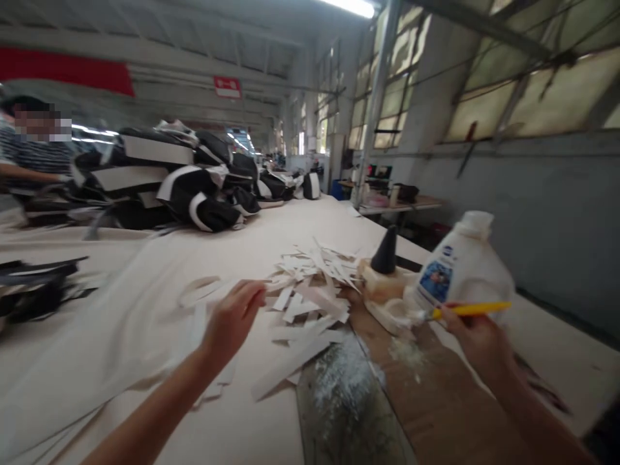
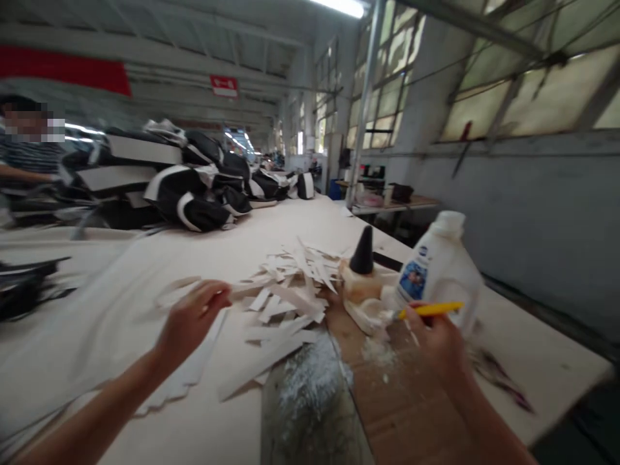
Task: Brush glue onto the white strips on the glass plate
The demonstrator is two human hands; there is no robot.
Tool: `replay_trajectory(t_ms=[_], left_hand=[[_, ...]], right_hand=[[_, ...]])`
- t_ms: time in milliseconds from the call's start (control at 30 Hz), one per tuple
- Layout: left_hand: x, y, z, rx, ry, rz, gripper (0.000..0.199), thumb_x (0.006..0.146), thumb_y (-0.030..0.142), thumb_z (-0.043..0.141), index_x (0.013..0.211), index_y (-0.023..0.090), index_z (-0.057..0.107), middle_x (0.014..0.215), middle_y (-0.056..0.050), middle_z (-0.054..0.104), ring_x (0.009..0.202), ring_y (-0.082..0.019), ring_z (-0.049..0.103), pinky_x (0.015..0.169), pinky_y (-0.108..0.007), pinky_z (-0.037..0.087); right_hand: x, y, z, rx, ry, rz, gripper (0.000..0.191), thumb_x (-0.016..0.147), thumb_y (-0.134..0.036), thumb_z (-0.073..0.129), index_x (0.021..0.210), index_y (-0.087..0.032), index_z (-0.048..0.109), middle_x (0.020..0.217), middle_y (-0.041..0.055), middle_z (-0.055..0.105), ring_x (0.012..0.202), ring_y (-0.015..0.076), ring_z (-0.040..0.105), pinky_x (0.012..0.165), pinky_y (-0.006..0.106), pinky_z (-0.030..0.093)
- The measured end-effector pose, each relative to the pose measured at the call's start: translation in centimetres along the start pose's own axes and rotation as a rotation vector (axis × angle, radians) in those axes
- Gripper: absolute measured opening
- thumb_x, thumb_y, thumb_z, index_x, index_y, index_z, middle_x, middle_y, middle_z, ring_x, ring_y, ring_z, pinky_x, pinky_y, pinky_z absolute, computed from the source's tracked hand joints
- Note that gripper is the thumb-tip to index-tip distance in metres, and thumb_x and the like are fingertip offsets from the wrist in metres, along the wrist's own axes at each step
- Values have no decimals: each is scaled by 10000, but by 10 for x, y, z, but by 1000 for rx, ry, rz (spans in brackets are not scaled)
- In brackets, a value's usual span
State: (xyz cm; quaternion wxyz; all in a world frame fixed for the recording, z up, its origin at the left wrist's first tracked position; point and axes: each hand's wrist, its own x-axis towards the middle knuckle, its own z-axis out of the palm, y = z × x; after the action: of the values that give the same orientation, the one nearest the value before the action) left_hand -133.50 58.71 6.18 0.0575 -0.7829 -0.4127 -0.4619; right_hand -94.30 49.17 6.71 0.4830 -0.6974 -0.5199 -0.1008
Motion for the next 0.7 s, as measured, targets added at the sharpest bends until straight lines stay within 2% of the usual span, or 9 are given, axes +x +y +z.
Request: replay_trajectory(t_ms=[67, 100, 200, 333, 400, 500, 633, 700], left_hand=[[-26, 4, -16, -111, 149, 141, 169, 885, 235, 457, 1020, 214, 557, 1026, -21, 591, 922, -155, 588, 869, -289, 480], [-41, 8, -22, -123, 152, 178, 201, 874, 221, 473, 1054, 244, 560, 1059, -7, 592, 950, -157, 588, 897, -284, 473], [-86, 23, -25, -170, 64, 257, 290, 863, 218, 479, 1130, 303, 552, 1070, 13, 622, 920, -149, 620, 850, -220, 510], [-128, 34, -9, -213, -50, 308, 321, 870, 250, 453, 1164, 347, 540, 1031, 21, 666, 842, -157, 657, 762, -199, 541], [-141, 36, -2, -218, -99, 339, 340, 864, 222, 460, 1180, 326, 529, 1023, 11, 674, 839, -164, 660, 763, -202, 536], [-153, 39, 6, -225, -134, 363, 345, 851, 157, 478, 1178, 256, 521, 1013, -28, 675, 875, -160, 650, 791, -196, 519], [-161, 44, 15, -290, -148, 271, 281, 858, 141, 491, 1133, 197, 507, 1028, -75, 647, 942, -150, 620, 837, -197, 499], [-162, 45, 20, -327, -172, 202, 256, 853, 173, 516, 1109, 181, 502, 1037, -91, 625, 959, -156, 607, 843, -208, 499]], right_hand=[[0, 9, -3, -27, 10, 51, 485, 738, -611, 461, 814, -162, 628, 629, 85, 640, 631, 264, 622, 557, 319, 447], [1, 11, 0, -30, 11, 58, 506, 733, -618, 443, 836, -156, 623, 652, 92, 646, 641, 269, 622, 567, 324, 445], [9, 11, 18, -35, -7, 36, 525, 744, -618, 414, 866, -148, 613, 692, 91, 647, 651, 250, 613, 579, 313, 439], [16, 11, 39, -117, -111, -16, 474, 758, -574, 401, 848, -164, 621, 681, 75, 635, 654, 240, 602, 567, 302, 417], [16, 11, 43, -156, -150, -28, 429, 752, -541, 413, 819, -171, 620, 684, 78, 631, 669, 250, 599, 569, 308, 406], [13, 9, 38, -176, -85, 5, 436, 754, -543, 412, 846, -169, 614, 722, 97, 634, 727, 269, 603, 596, 321, 409], [9, 8, 22, -226, -183, 45, 439, 761, -534, 398, 892, -172, 610, 723, 106, 640, 746, 277, 611, 597, 328, 420], [4, 5, 16, -300, -188, 56, 433, 749, -529, 391, 877, -176, 606, 719, 121, 636, 725, 292, 605, 579, 346, 414]])
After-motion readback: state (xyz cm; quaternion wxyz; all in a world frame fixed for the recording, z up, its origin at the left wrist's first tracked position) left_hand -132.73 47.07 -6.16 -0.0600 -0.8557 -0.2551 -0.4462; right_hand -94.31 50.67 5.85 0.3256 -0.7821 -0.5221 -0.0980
